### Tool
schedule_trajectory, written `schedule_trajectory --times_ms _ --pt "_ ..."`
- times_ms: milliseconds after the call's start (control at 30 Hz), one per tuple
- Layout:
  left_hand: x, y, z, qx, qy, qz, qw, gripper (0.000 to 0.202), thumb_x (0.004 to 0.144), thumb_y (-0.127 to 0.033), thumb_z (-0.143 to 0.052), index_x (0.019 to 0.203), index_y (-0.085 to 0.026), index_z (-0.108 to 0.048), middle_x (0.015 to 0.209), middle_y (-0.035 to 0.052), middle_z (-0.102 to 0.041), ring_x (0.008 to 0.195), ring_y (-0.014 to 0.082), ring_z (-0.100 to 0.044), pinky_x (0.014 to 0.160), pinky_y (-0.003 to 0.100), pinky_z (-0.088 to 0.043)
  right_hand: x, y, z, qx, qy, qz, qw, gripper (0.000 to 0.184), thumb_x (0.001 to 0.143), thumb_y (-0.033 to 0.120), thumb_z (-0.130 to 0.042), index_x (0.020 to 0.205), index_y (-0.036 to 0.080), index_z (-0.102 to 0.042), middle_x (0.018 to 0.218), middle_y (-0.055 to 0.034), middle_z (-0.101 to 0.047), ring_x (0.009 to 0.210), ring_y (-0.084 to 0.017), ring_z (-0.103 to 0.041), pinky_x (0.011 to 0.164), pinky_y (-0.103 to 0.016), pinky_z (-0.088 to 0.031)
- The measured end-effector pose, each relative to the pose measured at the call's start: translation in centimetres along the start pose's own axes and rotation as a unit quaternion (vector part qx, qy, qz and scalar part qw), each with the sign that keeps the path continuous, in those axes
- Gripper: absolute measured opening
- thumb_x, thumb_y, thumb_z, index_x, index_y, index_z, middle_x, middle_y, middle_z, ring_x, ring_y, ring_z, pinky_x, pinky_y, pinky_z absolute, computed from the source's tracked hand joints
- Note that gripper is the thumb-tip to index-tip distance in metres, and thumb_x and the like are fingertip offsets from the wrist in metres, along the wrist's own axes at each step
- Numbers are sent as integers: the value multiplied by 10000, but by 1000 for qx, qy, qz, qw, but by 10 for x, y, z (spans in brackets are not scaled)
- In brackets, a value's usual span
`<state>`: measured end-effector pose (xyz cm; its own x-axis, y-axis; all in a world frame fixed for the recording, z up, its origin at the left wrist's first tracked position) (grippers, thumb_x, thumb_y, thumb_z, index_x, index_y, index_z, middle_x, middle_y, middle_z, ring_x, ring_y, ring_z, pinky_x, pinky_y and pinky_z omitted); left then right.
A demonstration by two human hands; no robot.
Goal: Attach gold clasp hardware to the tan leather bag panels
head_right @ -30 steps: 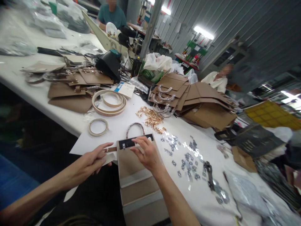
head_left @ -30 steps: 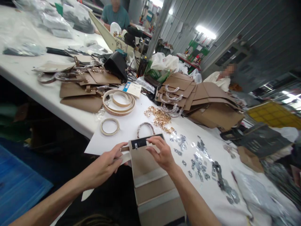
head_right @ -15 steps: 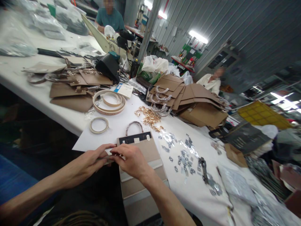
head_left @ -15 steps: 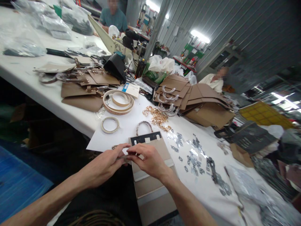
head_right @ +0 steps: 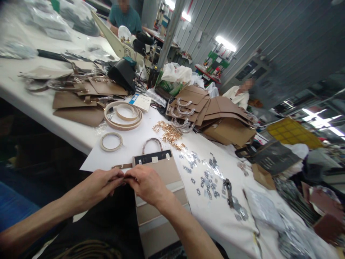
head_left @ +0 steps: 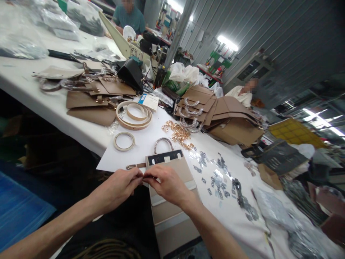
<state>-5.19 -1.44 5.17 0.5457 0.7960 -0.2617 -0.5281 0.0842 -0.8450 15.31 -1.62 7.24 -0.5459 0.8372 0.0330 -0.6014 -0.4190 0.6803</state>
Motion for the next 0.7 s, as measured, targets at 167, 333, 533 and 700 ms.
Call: schedule_trajectory --times_ms 167,333,533,700 --pt "0 -3 1 11 -18 -4 1000 301 1035 -434 -430 965 -229 -638 787 17 -713 726 206 -666 679 304 -405 1 1 -1 -34 0 -26 999 106 1003 160 -606 1049 221 -680 1001 -51 -700 954 -210 -672 845 -324 -526" --pt "3 -3 1 -32 -34 -18 999 298 1029 -449 -458 948 -226 -637 856 17 -730 771 194 -654 699 291 -413 0 1 -11 -56 -30 -16 998 105 1017 147 -536 1046 214 -611 1009 -72 -644 927 -216 -636 800 -323 -524" --pt "7 40 8 -159 -69 86 981 544 929 -707 -512 953 -185 -663 670 -9 -653 522 126 -464 517 243 -348 -29 -3 -1 -41 -12 130 991 173 1028 121 -482 1054 242 -602 1028 -66 -664 995 -205 -613 889 -340 -529" --pt "-8 56 -7 -191 23 68 979 510 916 -697 -530 958 -212 -681 913 34 -748 568 120 -514 532 232 -412 -8 -55 29 61 -83 -33 994 63 982 171 -640 946 222 -630 1047 -52 -621 1026 -192 -616 944 -344 -522"
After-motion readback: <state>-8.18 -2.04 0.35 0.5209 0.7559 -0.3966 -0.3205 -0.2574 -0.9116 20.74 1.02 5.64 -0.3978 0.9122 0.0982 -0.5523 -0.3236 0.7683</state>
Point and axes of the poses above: each hand's wrist, its own x-axis towards the middle knuckle, its own z-axis out of the back of the hand, y = z × x, the point moved 1 cm from there along x, towards the middle knuckle
